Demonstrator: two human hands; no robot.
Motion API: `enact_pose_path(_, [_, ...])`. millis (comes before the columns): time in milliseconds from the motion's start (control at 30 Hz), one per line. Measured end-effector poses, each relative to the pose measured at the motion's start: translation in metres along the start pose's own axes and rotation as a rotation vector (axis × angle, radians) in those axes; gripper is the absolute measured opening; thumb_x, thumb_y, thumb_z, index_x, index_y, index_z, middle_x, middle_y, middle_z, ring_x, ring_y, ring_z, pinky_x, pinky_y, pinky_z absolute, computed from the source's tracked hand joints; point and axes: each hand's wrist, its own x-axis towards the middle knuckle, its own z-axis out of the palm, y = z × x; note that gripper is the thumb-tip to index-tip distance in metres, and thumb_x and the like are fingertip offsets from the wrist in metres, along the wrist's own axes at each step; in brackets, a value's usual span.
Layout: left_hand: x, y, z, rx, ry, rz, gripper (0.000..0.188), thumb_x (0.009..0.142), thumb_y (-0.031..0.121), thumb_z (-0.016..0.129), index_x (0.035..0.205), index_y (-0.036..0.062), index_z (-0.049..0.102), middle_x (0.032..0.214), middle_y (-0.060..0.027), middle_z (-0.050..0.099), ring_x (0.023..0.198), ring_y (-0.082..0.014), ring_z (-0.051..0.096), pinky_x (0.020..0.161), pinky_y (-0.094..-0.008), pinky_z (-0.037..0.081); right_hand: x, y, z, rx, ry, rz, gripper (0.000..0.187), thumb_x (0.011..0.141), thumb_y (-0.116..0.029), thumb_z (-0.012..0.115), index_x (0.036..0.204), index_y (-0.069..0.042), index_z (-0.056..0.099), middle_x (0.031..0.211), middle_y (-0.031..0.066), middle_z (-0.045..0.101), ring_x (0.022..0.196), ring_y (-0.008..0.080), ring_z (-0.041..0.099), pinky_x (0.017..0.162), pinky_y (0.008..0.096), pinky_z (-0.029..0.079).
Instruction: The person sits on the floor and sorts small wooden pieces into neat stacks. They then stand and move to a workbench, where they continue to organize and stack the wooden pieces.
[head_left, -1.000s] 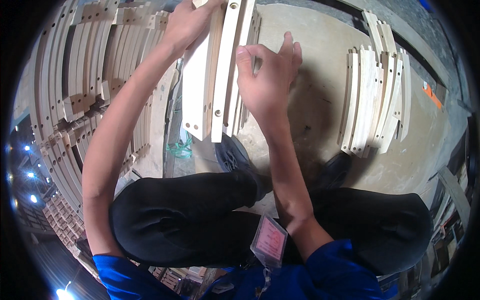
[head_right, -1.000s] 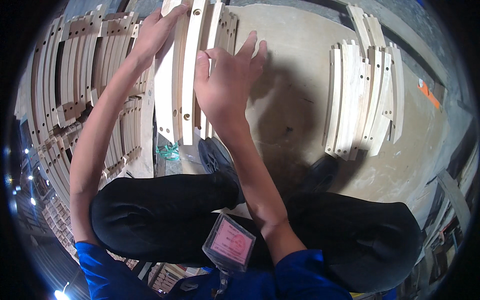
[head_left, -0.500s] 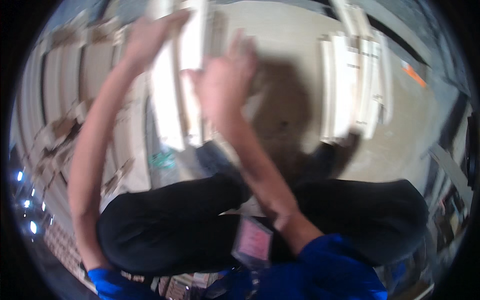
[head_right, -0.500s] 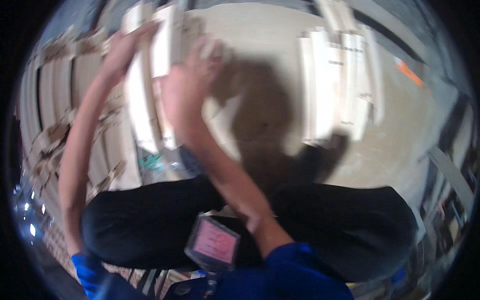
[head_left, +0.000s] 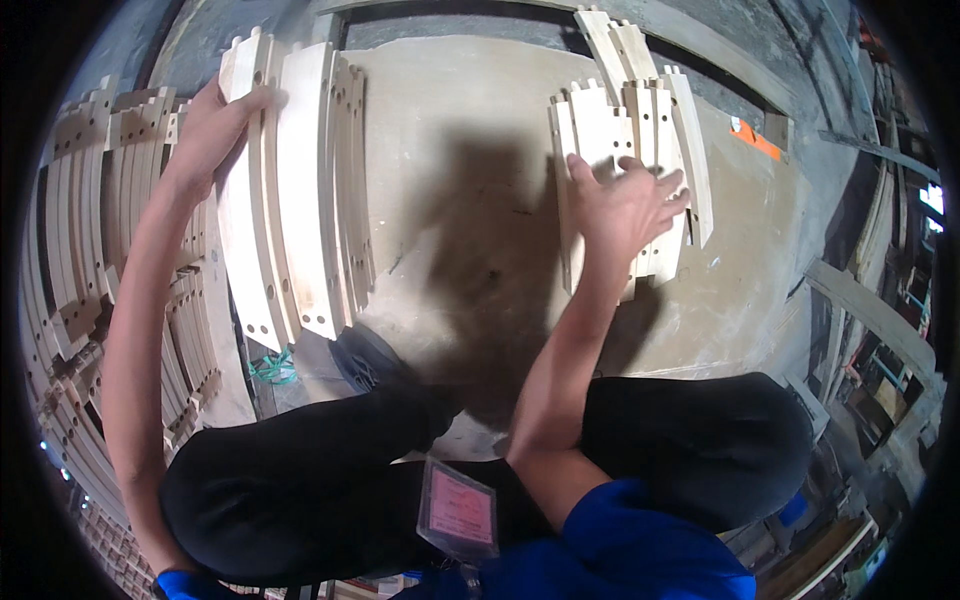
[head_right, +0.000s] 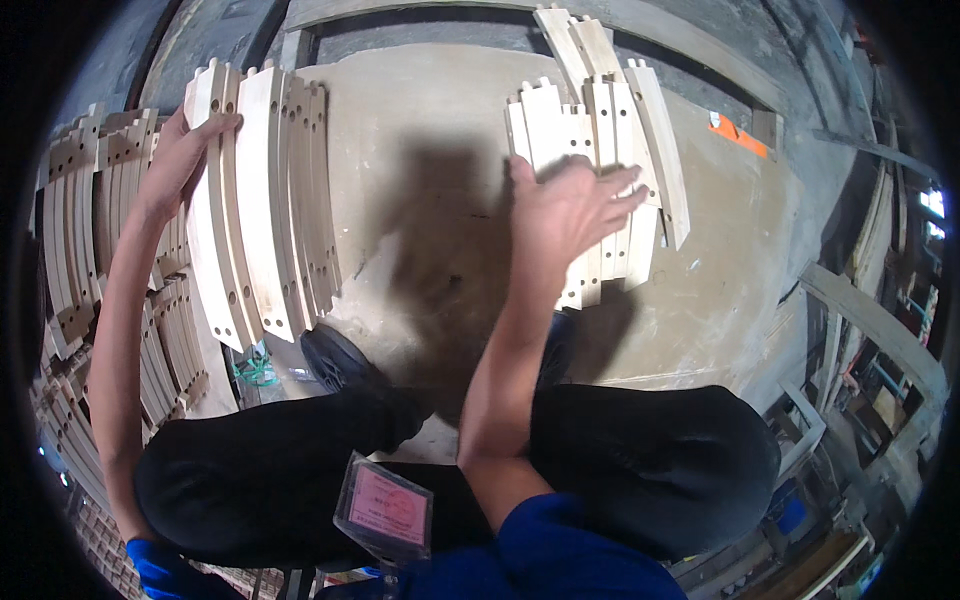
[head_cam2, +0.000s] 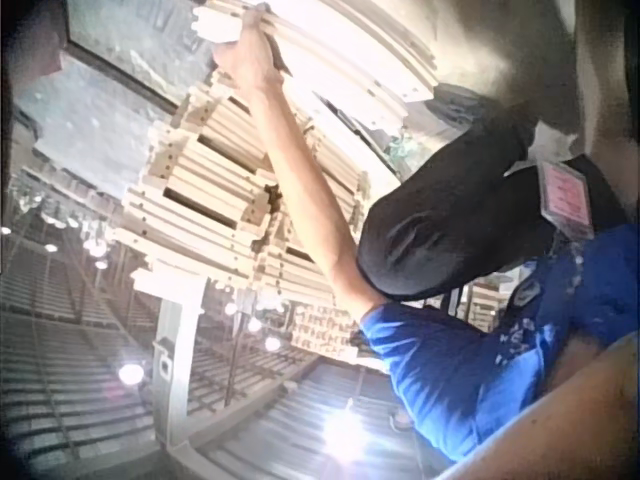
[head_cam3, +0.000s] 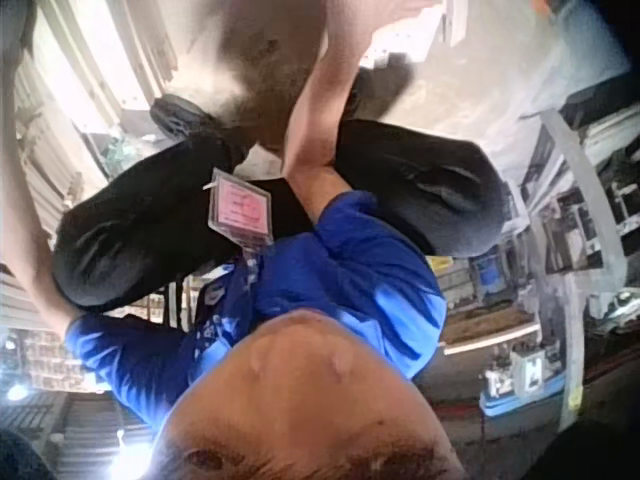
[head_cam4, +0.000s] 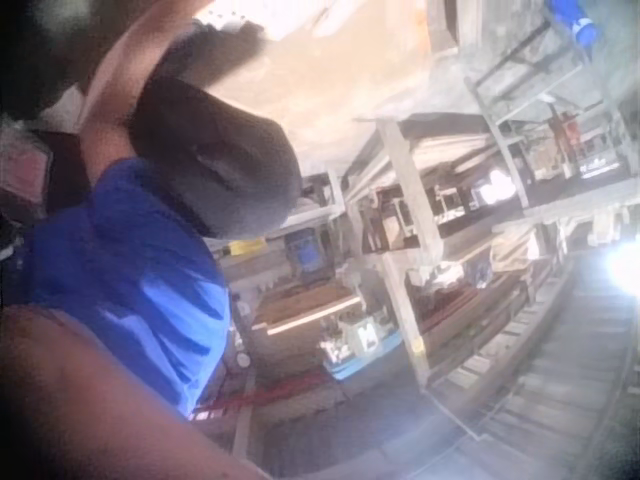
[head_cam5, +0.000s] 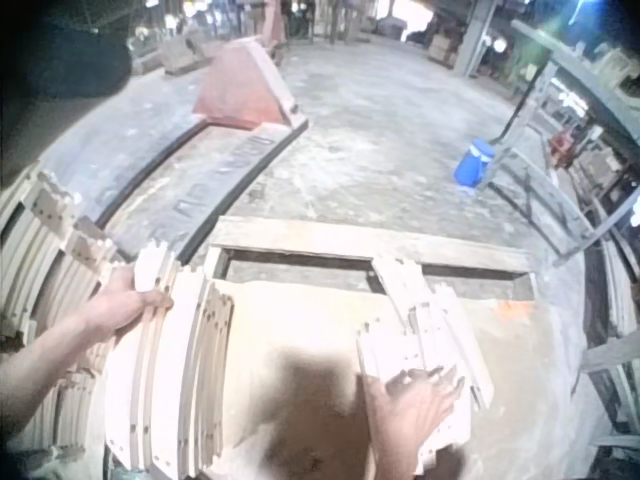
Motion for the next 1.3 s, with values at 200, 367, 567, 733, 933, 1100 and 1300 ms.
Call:
enact_pose_path(200, [0.007, 0.009, 0.001, -0.003, -0.075, 0.052, 0.040, 0.083, 0.027, 0.067, 0.110, -0.0017, 0.060, 0.092, -0.0071, 0.064, 0.081, -0.0145, 0.062, 0.077, -0.0277, 0.050, -0.009, 0.035, 0.026, -0.092, 0.075, 0.027, 0.052, 0.060, -0.034, 0.084, 0.099, -0.002, 0.069, 0.144, 0.0349, 0.028, 0.135, 0.0514, 0.024, 0.107, 0.0567, 0.028])
enact_pose_path(367, [0.001, 0.001, -0.004, 0.252, 0.096, 0.161, 0.052, 0.075, 0.033, 0.073, 0.107, -0.0055, 0.064, 0.087, -0.0176, 0.069, 0.078, -0.0213, 0.069, 0.078, -0.0340, 0.054, -0.013, 0.011, 0.005, 0.019, -0.023, -0.034, 0.037, 0.059, -0.031, 0.082, 0.081, -0.003, 0.071, 0.140, 0.0340, 0.032, 0.132, 0.0505, 0.026, 0.105, 0.0590, 0.030])
enact_pose_path(567, [-0.006, 0.013, 0.000, 0.244, 0.043, 0.204, 0.042, 0.079, 0.029, 0.073, 0.096, -0.0061, 0.057, 0.074, -0.0108, 0.063, 0.066, -0.0137, 0.060, 0.064, -0.0284, 0.050, -0.073, -0.075, -0.026, 0.672, -0.446, -0.360, 0.063, 0.070, -0.053, 0.076, 0.095, 0.005, 0.070, 0.141, 0.0346, 0.034, 0.133, 0.0433, 0.032, 0.102, 0.0502, 0.036])
enact_pose_path(733, [-0.007, 0.015, -0.006, 0.168, -0.034, 0.057, 0.032, 0.086, 0.029, 0.065, 0.092, -0.0025, 0.058, 0.063, -0.0070, 0.060, 0.055, -0.0113, 0.054, 0.053, -0.0282, 0.045, -0.119, -0.116, -0.018, 1.039, -0.665, -0.484, 0.054, 0.078, -0.044, 0.071, 0.099, 0.007, 0.068, 0.136, 0.0390, 0.036, 0.135, 0.0480, 0.021, 0.105, 0.0547, 0.028])
enact_pose_path(933, [-0.018, 0.037, 0.000, 0.010, 0.065, -0.006, 0.053, 0.090, 0.049, 0.058, 0.094, -0.0034, 0.066, 0.057, -0.0034, 0.055, 0.045, -0.0114, 0.049, 0.041, -0.0275, 0.037, -0.129, -0.125, 0.002, 1.052, -0.545, -0.486, 0.039, 0.085, -0.038, 0.067, 0.099, -0.002, 0.072, 0.138, 0.0344, 0.038, 0.136, 0.0390, 0.029, 0.100, 0.0430, 0.038])
enact_pose_path(1100, [-0.022, 0.037, -0.008, 0.070, 0.071, -0.080, 0.056, 0.092, 0.050, 0.056, 0.093, -0.0055, 0.065, 0.061, -0.0058, 0.058, 0.051, -0.0130, 0.052, 0.046, -0.0298, 0.041, -0.143, -0.136, -0.011, 0.755, -0.155, -0.633, 0.029, 0.085, -0.032, 0.068, 0.094, -0.006, 0.072, 0.132, 0.0365, 0.042, 0.134, 0.0439, 0.029, 0.103, 0.0470, 0.033])
enact_pose_path(1300, [-0.013, 0.026, -0.006, 0.099, 0.120, 0.023, 0.061, 0.092, 0.051, 0.055, 0.097, -0.0091, 0.064, 0.066, -0.0087, 0.061, 0.058, -0.0153, 0.055, 0.052, -0.0310, 0.044, -0.131, -0.126, -0.009, 0.779, -0.317, -0.605, 0.032, 0.081, -0.032, 0.070, 0.086, 0.000, 0.069, 0.137, 0.0361, 0.034, 0.134, 0.0502, 0.022, 0.108, 0.0582, 0.020])
